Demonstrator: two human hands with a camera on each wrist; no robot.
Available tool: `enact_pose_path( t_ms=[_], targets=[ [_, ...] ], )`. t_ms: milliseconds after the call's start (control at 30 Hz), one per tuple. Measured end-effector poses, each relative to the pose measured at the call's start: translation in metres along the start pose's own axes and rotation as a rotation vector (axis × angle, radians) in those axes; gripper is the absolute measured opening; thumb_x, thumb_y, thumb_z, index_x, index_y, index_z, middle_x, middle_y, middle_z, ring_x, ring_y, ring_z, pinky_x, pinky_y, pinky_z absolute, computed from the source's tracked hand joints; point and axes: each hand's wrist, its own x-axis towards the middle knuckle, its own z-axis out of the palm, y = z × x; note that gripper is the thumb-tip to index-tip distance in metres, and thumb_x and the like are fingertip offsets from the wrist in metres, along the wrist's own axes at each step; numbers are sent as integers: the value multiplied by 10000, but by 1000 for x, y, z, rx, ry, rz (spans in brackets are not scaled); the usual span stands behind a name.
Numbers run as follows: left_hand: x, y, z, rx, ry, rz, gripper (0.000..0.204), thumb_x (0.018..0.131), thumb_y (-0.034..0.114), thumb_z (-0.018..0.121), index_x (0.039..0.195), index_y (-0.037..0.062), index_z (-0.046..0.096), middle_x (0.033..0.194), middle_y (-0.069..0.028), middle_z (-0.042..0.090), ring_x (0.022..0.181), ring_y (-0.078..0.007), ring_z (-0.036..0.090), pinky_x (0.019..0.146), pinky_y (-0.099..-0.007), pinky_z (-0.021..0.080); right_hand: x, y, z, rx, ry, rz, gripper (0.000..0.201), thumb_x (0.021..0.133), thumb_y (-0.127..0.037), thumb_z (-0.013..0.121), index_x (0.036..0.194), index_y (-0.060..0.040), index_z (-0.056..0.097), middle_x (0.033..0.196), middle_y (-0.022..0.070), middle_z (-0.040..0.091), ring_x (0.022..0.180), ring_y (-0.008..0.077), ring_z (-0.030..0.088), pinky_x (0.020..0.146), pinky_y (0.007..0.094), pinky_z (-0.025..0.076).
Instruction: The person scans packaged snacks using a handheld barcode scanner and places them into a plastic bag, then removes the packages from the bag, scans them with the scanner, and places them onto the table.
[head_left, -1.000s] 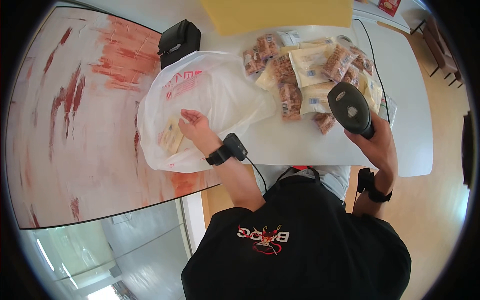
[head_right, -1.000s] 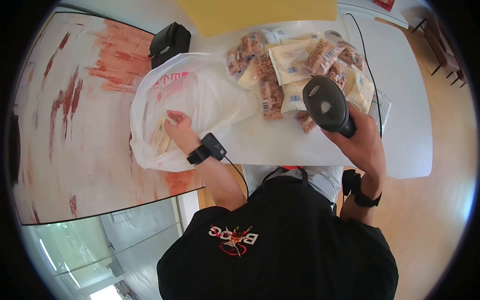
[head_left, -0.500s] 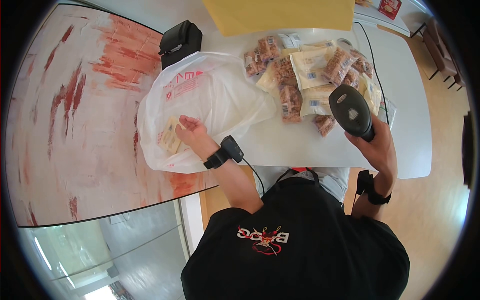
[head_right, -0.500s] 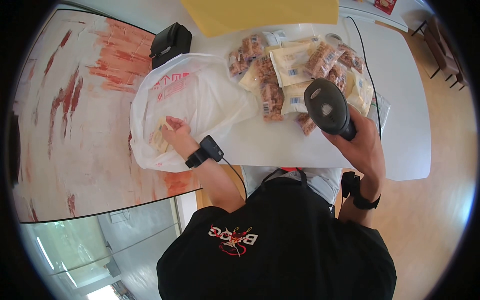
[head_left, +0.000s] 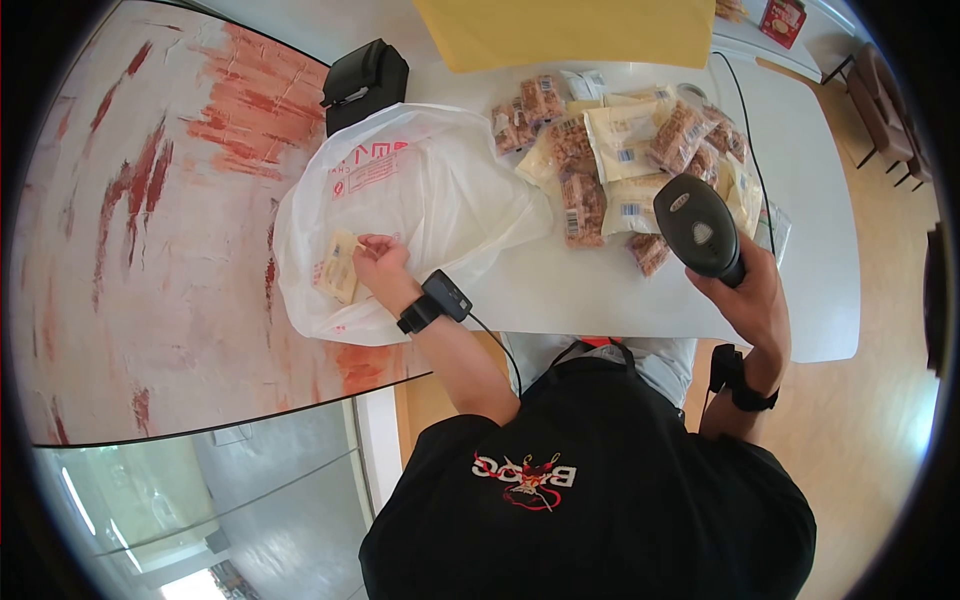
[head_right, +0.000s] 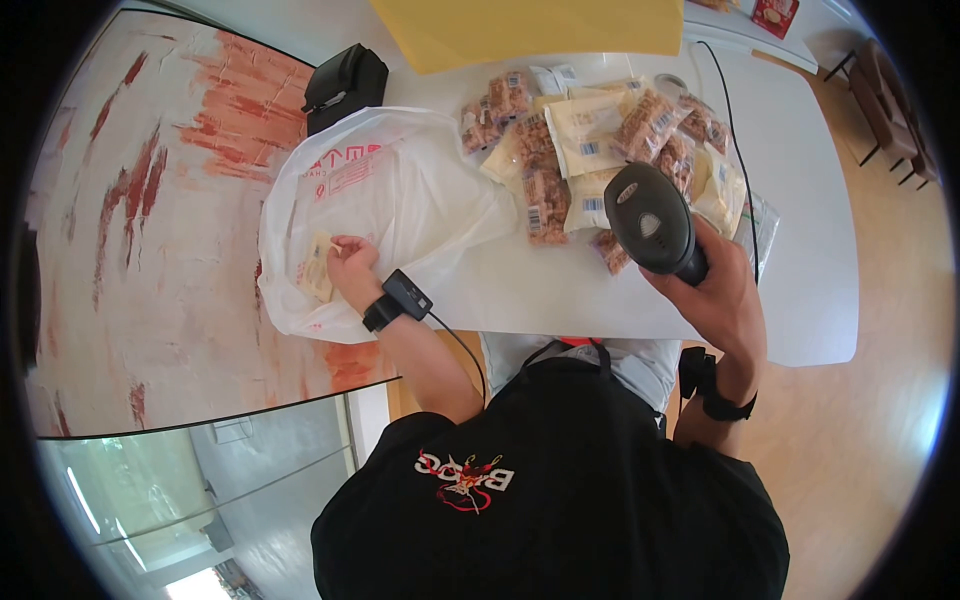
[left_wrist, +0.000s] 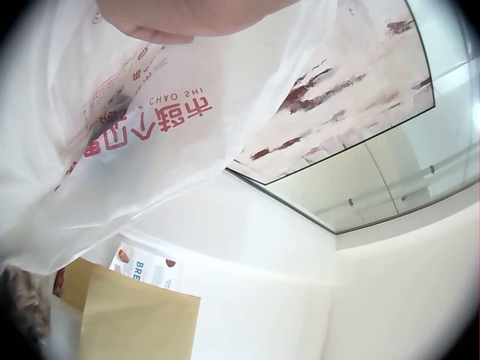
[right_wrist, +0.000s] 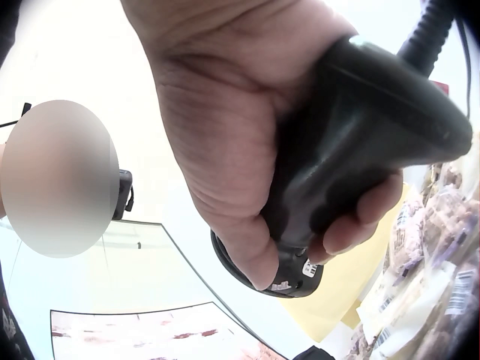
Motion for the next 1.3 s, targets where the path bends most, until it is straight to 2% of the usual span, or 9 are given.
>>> enact_pose_path(
  t_ms=[333,433,500,700,1033,1133,1200,1233,1300],
  targets=[
    [12,3,3,33,66,56,204,962,183,510,805,55,534,645,-19,549,552,-135,559,519,-237,489,-1,-2,-3,-13,-6,15,348,756,-105,770,1065,-3,647,779,104,671,688,147,604,707,310,502],
    [26,10,-3,45,85,24,207,924,147,556,724,102,531,590,25,511,504,-102,526,492,-212,466,-1,-2,-2,-10,-8,-18,344,754,-104,773,1059,-5,648,781,106,674,685,153,607,705,311,502],
    [31,13,-6,98,133,-34,228,901,195,619,684,162,555,568,78,491,485,-51,486,462,-188,424,-1,-1,-1,-8,-4,-19,342,753,-104,774,1055,-4,648,783,109,674,685,159,610,705,312,501],
    [24,12,1,165,257,-91,289,884,225,665,624,193,545,526,100,438,457,-46,454,457,-182,401,-1,0,-1,-3,0,-20,339,748,-103,776,1045,0,648,784,116,674,680,177,613,705,316,501],
    [7,1,9,185,272,15,244,841,136,631,628,185,522,531,92,408,454,-55,432,472,-191,373,-2,-2,0,-3,14,-15,340,748,-112,773,1044,0,649,759,107,663,661,165,597,689,312,496],
    [10,-3,5,226,173,141,160,829,161,622,695,185,538,594,74,453,508,-72,470,493,-208,400,-2,-1,-1,-8,12,-26,339,747,-110,772,1043,-1,650,757,105,663,657,161,594,684,310,495],
    [2,-15,4,319,148,270,136,813,264,588,717,172,564,610,47,508,515,-100,509,510,-224,454,-2,-2,0,-2,17,-22,341,746,-111,772,1044,1,649,759,107,664,657,163,595,684,310,494],
    [-7,-23,7,318,149,270,136,813,264,588,717,172,564,610,47,508,515,-100,509,510,-224,454,-2,-2,0,4,19,-19,343,746,-111,773,1045,2,648,760,109,664,658,165,597,683,311,494],
    [-29,-40,12,145,191,192,209,815,301,575,872,101,596,748,-24,597,624,-163,608,576,-268,539,-2,-4,-1,-17,2,-13,345,747,-112,772,1047,3,647,764,113,666,663,169,604,688,314,496]
  ],
)
